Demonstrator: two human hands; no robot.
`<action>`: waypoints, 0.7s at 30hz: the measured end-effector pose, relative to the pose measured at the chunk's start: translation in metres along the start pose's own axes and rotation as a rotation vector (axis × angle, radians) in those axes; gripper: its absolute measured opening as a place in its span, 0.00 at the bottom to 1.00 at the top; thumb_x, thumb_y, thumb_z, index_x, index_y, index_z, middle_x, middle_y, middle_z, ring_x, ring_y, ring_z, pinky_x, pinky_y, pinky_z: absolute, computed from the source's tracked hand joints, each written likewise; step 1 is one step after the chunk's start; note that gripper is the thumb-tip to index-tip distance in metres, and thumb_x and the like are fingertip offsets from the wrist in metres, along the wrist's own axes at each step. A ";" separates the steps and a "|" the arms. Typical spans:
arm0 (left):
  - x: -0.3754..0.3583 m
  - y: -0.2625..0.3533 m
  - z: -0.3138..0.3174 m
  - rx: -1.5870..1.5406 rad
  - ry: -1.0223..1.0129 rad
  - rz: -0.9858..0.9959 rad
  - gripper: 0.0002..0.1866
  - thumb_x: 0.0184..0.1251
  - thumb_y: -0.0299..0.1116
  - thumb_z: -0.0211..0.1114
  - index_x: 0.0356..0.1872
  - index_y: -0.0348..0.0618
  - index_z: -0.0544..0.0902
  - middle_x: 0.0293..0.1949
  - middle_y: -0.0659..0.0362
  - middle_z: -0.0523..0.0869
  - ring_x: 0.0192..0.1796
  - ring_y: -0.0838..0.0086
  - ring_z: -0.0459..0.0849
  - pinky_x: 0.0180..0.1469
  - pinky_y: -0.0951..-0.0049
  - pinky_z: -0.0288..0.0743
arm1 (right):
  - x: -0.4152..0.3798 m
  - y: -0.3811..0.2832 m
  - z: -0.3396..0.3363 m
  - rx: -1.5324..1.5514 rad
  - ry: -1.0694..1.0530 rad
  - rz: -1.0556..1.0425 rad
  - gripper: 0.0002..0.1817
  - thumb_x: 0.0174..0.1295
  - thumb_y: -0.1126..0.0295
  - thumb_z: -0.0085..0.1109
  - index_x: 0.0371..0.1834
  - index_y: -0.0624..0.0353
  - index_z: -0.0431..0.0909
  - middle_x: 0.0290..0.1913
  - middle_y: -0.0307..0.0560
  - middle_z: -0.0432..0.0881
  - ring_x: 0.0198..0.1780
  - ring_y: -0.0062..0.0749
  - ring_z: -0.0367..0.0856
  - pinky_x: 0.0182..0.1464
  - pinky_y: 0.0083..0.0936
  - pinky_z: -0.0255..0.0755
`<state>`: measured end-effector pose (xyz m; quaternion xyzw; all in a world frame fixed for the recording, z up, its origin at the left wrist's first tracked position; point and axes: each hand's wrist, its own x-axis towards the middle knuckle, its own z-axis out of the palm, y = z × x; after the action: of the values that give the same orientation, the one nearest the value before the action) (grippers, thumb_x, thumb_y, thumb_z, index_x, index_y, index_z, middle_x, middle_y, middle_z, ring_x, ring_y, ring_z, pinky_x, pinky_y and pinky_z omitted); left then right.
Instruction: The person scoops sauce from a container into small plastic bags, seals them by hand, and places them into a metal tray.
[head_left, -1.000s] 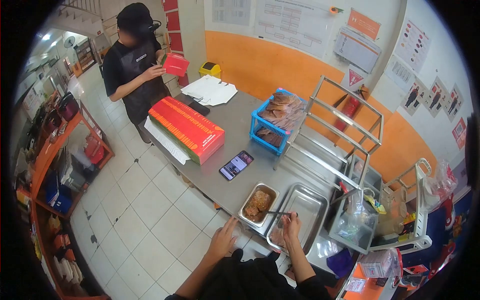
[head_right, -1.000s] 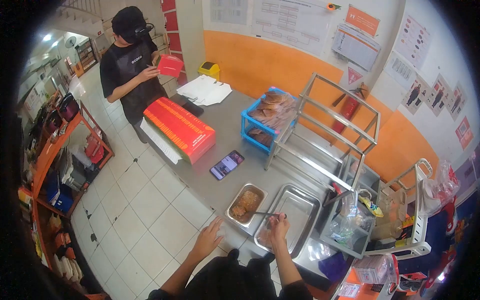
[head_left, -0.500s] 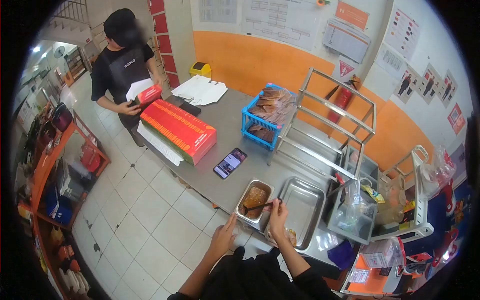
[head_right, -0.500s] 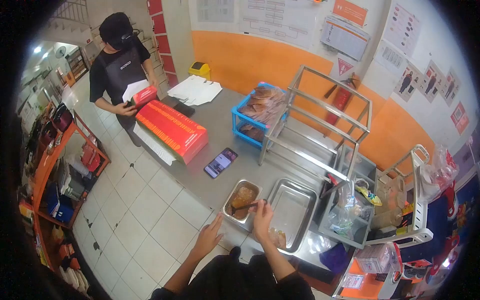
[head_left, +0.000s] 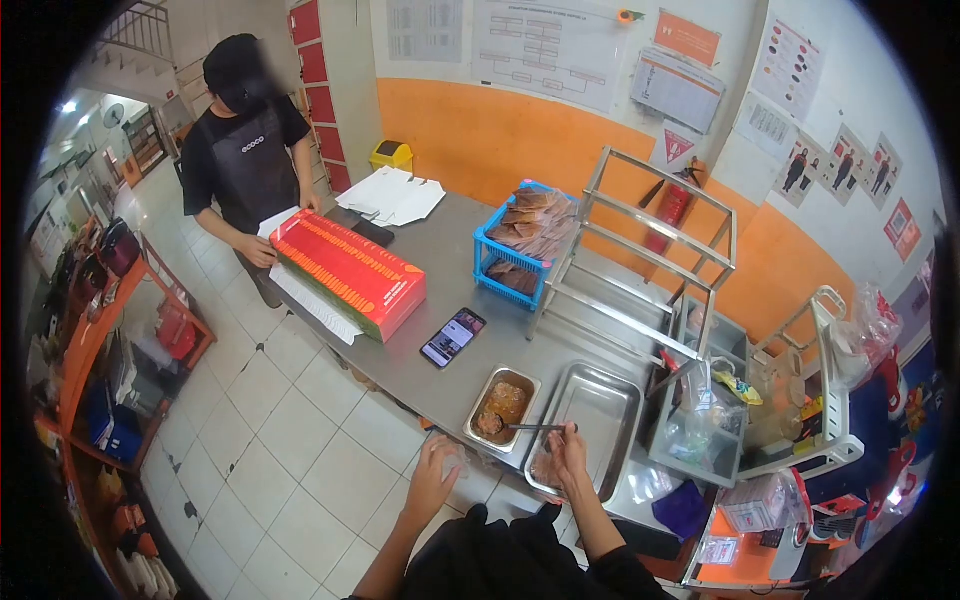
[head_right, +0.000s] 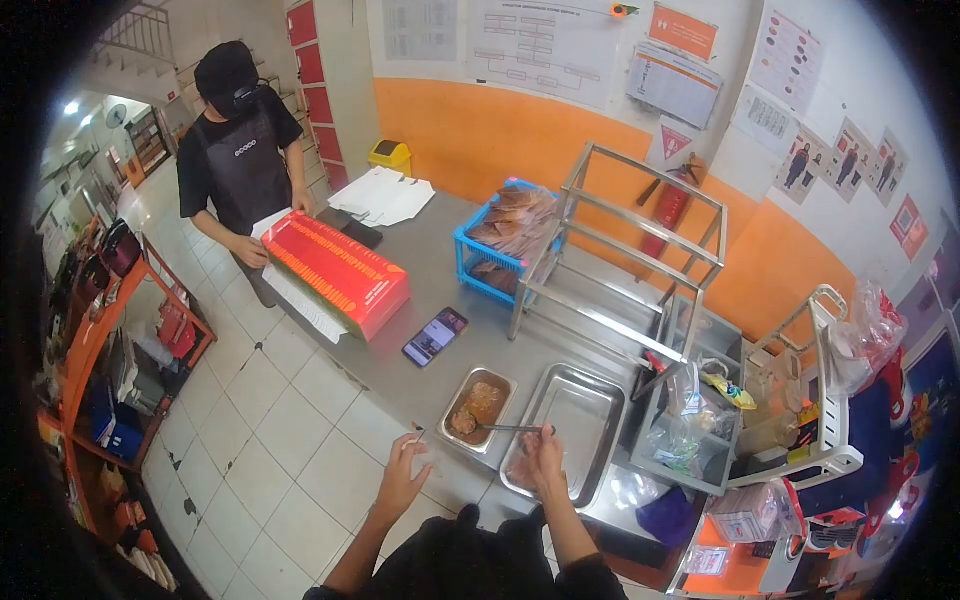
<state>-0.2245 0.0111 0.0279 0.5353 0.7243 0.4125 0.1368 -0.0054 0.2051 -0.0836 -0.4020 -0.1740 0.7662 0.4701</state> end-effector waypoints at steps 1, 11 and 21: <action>0.000 0.002 -0.004 0.004 0.026 0.007 0.16 0.59 0.24 0.70 0.47 0.38 0.76 0.59 0.49 0.72 0.51 0.58 0.83 0.56 0.63 0.76 | -0.006 -0.002 -0.001 0.011 -0.037 -0.008 0.15 0.72 0.58 0.54 0.42 0.61 0.77 0.36 0.42 0.80 0.38 0.28 0.82 0.44 0.24 0.82; -0.010 -0.015 -0.013 -0.057 0.144 -0.043 0.09 0.56 0.21 0.71 0.35 0.37 0.79 0.52 0.49 0.78 0.52 0.56 0.83 0.54 0.62 0.77 | -0.051 -0.022 0.033 -0.186 -0.218 -0.121 0.16 0.76 0.58 0.48 0.43 0.61 0.76 0.44 0.45 0.80 0.44 0.27 0.79 0.50 0.27 0.77; -0.003 -0.011 -0.010 -0.256 0.201 -0.039 0.34 0.52 0.16 0.72 0.59 0.34 0.63 0.60 0.47 0.67 0.53 0.63 0.83 0.55 0.67 0.78 | -0.037 -0.021 0.036 -0.161 -0.126 -0.140 0.16 0.74 0.59 0.50 0.42 0.64 0.75 0.41 0.47 0.80 0.40 0.31 0.81 0.48 0.29 0.79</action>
<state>-0.2366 0.0027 0.0249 0.4551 0.6862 0.5503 0.1388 -0.0126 0.1880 -0.0307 -0.3765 -0.2916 0.7388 0.4769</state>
